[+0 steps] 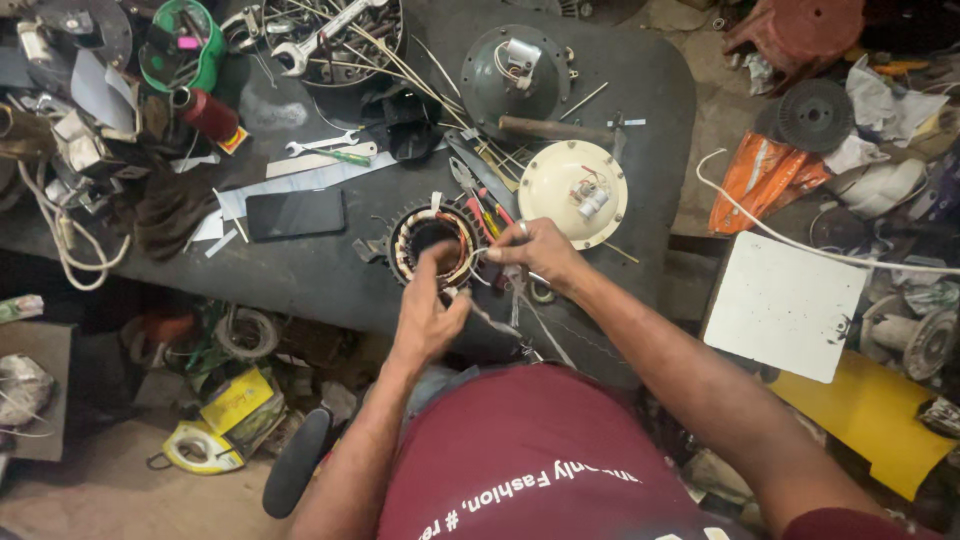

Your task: The person works on a cylindrical electrical component, likely a motor stator, by hand. They repeatedly insert and adjust white insulating strips into the winding slots, using pliers to tuck and secure the material. The person also handles a separate circular component with wires and uses a screwdriver briefly.

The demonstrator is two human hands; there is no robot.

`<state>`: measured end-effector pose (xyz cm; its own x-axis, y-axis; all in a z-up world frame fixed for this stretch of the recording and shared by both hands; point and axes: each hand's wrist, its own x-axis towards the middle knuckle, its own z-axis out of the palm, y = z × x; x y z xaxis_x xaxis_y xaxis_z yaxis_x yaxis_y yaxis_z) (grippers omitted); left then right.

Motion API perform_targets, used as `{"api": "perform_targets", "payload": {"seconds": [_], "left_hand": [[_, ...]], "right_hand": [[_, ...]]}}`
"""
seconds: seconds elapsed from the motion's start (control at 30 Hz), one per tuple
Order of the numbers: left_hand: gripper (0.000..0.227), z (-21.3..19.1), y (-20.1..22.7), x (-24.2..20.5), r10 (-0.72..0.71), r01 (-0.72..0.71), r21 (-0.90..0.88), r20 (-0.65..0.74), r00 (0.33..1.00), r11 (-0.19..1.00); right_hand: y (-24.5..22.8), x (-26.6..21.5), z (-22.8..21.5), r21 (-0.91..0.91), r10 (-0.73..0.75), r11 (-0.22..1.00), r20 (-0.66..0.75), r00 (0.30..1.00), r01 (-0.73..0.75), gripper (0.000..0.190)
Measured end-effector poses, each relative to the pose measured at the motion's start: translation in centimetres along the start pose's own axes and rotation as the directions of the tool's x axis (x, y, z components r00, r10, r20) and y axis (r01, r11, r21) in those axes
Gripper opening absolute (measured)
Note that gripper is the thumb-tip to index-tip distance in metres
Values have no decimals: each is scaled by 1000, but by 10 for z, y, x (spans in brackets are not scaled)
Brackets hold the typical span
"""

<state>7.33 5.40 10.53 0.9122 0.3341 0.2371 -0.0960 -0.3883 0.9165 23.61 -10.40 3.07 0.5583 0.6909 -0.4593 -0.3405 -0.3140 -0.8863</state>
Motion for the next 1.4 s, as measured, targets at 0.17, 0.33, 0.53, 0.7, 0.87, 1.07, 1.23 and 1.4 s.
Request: {"api": "perform_targets", "payload": {"seconds": [0.17,0.33,0.53,0.7,0.87,1.07,1.23,1.4], "left_hand": [[24,14,-11,31,-416,396,130,257,872,909],[20,25,-26,41,-332,334,14,134,934,943],[20,35,-28,48,-467,486,-114,156,870,867],[21,44,-26,64,-479,500,-45,225,849,865],[22,38,-36,66,-427,484,-114,328,843,868],[22,49,-55,61,-539,683,-350,427,726,641],[12,71,-53,54,-481,570,-818,473,738,70],[18,86,-53,50,-633,651,-742,429,645,161]], "right_hand": [[-15,-16,-10,2,-2,1000,81,997,2,24],[-11,-38,-35,-104,12,995,79,997,-3,45],[31,-56,-46,-351,-48,934,53,997,64,48],[74,-42,-19,-84,-244,961,181,953,262,36],[79,-42,-61,462,41,886,29,999,-50,18],[54,-49,-90,668,22,740,91,996,-78,12],[36,-62,-91,760,-47,650,49,998,-7,10],[38,-73,-109,751,115,658,-24,993,-58,11]]}}
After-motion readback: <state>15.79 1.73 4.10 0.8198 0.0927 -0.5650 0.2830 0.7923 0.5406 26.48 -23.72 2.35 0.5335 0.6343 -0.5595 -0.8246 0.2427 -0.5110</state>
